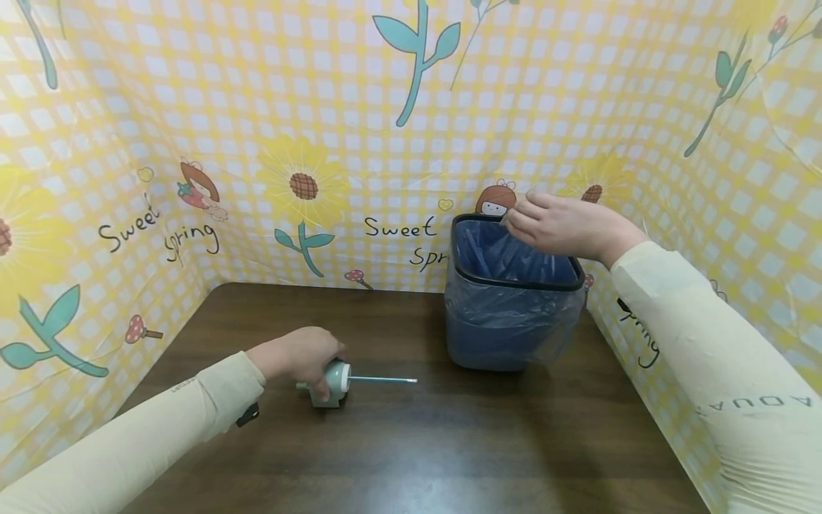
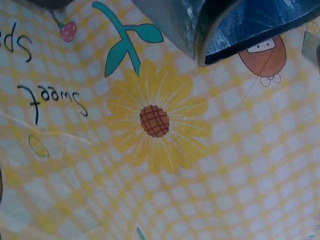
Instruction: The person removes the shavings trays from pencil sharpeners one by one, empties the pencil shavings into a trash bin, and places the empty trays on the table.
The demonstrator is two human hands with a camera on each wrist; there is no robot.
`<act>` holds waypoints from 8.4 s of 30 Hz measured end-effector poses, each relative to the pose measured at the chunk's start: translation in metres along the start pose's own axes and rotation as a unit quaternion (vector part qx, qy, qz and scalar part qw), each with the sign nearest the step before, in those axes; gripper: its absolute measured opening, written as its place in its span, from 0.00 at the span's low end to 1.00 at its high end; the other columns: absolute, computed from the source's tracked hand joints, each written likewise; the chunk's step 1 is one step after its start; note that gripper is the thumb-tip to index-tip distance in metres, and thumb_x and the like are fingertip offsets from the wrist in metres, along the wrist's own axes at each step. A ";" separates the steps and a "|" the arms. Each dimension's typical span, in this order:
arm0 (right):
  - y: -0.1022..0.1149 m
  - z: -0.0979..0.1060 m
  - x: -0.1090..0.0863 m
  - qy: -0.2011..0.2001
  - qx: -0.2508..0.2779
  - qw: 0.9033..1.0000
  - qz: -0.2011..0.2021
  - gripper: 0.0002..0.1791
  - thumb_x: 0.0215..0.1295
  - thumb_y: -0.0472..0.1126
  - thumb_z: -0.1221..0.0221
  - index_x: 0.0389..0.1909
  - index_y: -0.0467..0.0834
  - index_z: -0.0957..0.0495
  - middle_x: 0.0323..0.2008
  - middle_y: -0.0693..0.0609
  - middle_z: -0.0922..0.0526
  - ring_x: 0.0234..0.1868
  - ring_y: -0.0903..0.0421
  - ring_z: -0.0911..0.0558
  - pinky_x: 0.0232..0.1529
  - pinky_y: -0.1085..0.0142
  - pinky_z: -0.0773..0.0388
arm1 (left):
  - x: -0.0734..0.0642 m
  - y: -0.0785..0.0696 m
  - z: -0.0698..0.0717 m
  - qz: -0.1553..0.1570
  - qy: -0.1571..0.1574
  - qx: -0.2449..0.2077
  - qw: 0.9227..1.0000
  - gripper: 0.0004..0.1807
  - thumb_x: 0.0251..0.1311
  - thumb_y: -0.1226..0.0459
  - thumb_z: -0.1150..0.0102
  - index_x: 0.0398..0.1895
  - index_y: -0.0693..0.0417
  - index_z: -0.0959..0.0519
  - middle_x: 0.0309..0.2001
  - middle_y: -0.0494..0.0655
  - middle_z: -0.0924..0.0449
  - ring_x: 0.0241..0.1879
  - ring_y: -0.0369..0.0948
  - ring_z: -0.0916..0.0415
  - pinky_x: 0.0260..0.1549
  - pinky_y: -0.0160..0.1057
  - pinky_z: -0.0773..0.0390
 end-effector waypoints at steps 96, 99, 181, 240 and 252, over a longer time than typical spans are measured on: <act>0.032 -0.008 -0.003 -0.004 0.497 0.707 -0.503 0.34 0.63 0.48 0.30 0.65 0.35 0.26 0.60 0.37 0.22 0.61 0.38 0.25 0.61 0.39 0.30 | -0.002 -0.003 0.001 -0.005 -0.007 -0.003 1.000 0.32 0.39 0.42 0.17 0.46 0.46 0.16 0.36 0.34 0.18 0.34 0.35 0.24 0.42 0.40 0.19; 0.034 -0.009 -0.004 -0.008 0.498 0.701 -0.510 0.34 0.64 0.48 0.30 0.65 0.35 0.26 0.60 0.37 0.22 0.61 0.38 0.26 0.61 0.39 0.30 | -0.002 -0.003 0.001 -0.004 -0.007 -0.004 1.000 0.32 0.39 0.42 0.17 0.46 0.46 0.16 0.36 0.34 0.18 0.34 0.35 0.24 0.42 0.40 0.19; 0.055 0.024 0.037 -0.115 0.636 0.539 -0.540 0.29 0.68 0.47 0.33 0.66 0.43 0.26 0.62 0.45 0.24 0.59 0.45 0.23 0.61 0.46 0.28 | 0.001 0.000 -0.002 -0.005 -0.013 0.001 1.000 0.33 0.38 0.41 0.17 0.46 0.46 0.16 0.36 0.35 0.17 0.34 0.35 0.24 0.41 0.40 0.19; 0.080 0.043 0.070 -0.160 0.649 0.550 -0.501 0.27 0.65 0.42 0.30 0.64 0.46 0.23 0.58 0.49 0.19 0.58 0.50 0.23 0.61 0.49 0.28 | -0.001 0.000 -0.001 -0.004 -0.020 0.001 1.000 0.34 0.38 0.41 0.18 0.47 0.47 0.16 0.36 0.35 0.17 0.35 0.36 0.24 0.43 0.41 0.19; 0.084 0.045 0.076 -0.169 0.657 0.549 -0.488 0.27 0.64 0.41 0.30 0.63 0.45 0.23 0.57 0.49 0.19 0.58 0.52 0.22 0.62 0.49 0.27 | 0.000 0.001 -0.001 -0.005 -0.021 0.004 1.000 0.33 0.38 0.40 0.18 0.45 0.46 0.16 0.35 0.35 0.17 0.34 0.35 0.24 0.40 0.41 0.20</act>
Point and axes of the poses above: each hand's wrist, its own x-axis towards the middle knuckle, its own z-axis out of the back of the hand, y = z × x, the point moved 2 cm from there along x, towards the middle knuckle
